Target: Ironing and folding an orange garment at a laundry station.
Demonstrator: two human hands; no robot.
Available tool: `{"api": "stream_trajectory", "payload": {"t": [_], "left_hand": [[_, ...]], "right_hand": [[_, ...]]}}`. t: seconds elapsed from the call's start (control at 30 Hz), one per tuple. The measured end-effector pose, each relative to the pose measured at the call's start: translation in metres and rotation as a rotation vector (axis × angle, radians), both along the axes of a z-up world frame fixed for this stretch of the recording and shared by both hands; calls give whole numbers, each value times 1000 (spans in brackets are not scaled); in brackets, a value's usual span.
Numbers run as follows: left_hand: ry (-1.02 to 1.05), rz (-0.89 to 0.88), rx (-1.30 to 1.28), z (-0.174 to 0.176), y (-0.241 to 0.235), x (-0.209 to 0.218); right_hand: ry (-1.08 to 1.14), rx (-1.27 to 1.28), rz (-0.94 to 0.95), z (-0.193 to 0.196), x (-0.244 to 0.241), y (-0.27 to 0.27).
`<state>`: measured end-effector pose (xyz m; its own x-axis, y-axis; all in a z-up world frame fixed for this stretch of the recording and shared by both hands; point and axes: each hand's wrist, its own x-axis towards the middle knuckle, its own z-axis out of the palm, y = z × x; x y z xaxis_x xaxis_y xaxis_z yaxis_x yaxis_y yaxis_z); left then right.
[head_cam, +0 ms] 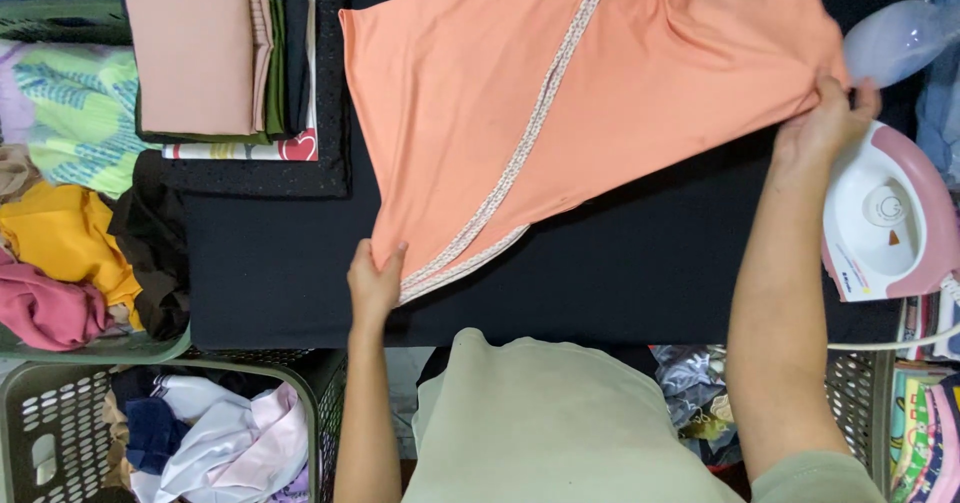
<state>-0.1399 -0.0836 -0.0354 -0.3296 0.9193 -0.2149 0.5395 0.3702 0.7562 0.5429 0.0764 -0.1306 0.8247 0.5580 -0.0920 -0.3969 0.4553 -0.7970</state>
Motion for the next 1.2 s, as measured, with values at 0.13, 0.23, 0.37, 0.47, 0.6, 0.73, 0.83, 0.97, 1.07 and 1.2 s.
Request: {"api": "stream_trajectory", "payload": {"t": [0.13, 0.23, 0.37, 0.47, 0.6, 0.73, 0.83, 0.97, 1.07, 1.2], "left_hand": [[-13, -45, -102, 17, 8, -15], [29, -66, -167, 16, 10, -18], [185, -97, -124, 16, 14, -8], [280, 21, -141, 25, 20, 10], [382, 100, -95, 24, 26, 24], [447, 105, -30, 13, 24, 31], [490, 133, -1, 12, 22, 38], [519, 163, 116, 8, 19, 44], [538, 169, 139, 7, 20, 47], [532, 188, 123, 13, 21, 49]], "right_hand": [[-551, -199, -25, 31, -9, -61], [-930, -309, -100, 21, 17, -114], [-1571, -847, -225, 113, -16, -171], [-1853, -1137, -201, 110, 12, -200], [-1704, -1356, -29, 106, 24, -219], [-1585, -1493, -78, 104, 26, -260], [-1540, -1464, -121, 104, 25, -294], [-1689, -1378, -139, 98, 41, -311], [-1748, -1321, -115, 95, 62, -306], [-2093, -1216, -401, 172, -10, -248]]}}
